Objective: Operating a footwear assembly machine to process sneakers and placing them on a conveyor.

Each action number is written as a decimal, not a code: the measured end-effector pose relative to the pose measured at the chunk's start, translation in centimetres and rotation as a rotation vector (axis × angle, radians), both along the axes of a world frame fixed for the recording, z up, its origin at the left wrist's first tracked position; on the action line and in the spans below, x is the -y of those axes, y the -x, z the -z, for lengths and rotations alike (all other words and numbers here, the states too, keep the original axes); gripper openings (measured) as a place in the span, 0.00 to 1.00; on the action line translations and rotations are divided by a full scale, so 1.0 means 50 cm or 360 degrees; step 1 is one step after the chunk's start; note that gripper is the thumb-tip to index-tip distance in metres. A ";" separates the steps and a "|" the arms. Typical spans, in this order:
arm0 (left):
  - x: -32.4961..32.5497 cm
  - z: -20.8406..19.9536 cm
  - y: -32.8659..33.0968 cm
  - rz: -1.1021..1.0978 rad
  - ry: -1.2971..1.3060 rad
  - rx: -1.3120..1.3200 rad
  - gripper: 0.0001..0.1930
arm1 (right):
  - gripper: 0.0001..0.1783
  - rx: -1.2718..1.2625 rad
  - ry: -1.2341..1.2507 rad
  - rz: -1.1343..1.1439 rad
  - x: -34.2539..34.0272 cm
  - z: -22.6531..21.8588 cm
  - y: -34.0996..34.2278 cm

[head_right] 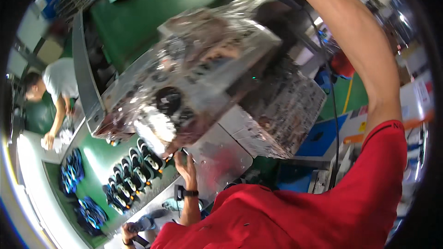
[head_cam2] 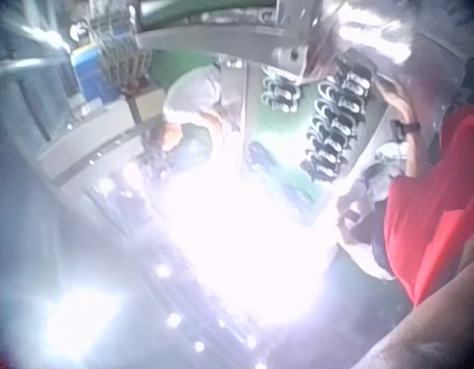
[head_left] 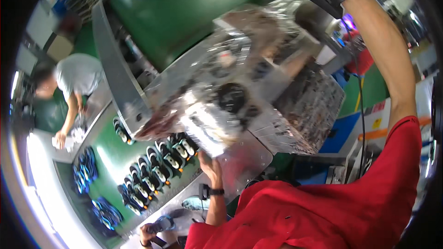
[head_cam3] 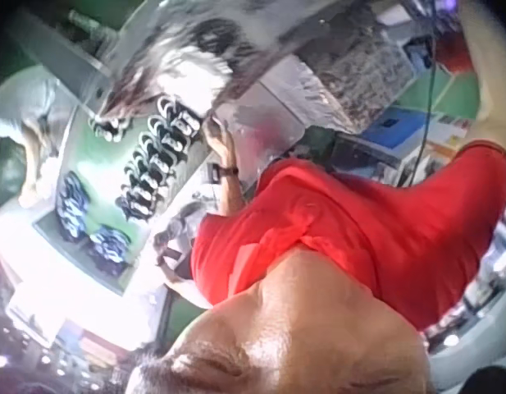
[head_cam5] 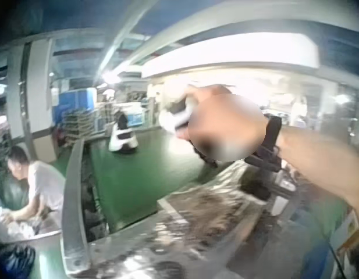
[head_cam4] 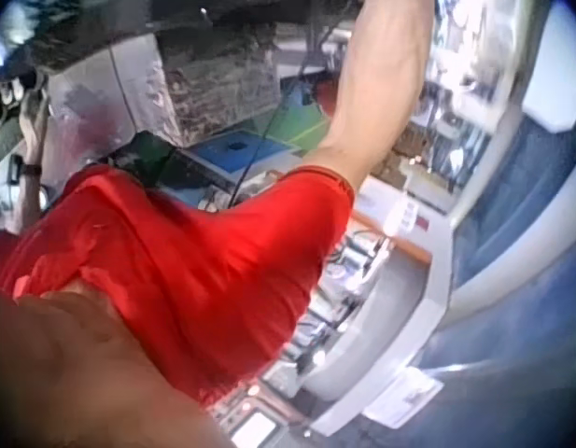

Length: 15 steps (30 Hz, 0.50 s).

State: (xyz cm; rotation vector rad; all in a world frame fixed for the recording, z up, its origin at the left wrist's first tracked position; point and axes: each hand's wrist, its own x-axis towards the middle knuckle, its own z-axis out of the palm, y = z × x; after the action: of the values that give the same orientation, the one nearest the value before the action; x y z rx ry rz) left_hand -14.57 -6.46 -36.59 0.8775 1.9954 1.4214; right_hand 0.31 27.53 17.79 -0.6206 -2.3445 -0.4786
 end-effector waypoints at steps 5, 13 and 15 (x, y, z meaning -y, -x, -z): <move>0.018 -0.289 -0.203 0.0998 0.0067 0.1436 0.21 | 0.33 -0.0791 0.0044 -0.0546 0.152 -0.119 -0.235; -0.099 -0.538 -0.490 0.2283 -0.0287 0.2491 0.46 | 0.11 -0.1557 0.1140 0.0319 0.530 0.050 -0.560; -0.077 -0.603 -0.578 0.2337 -0.0198 0.2496 0.52 | 0.19 -0.1531 0.1463 0.0591 0.641 0.113 -0.636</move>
State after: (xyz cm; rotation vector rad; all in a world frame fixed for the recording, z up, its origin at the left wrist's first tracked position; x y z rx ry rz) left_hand 14.30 -2.63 -6.42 0.5670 -0.0869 0.6951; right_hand 32.10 -4.49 12.13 -1.3350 -1.3951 0.6903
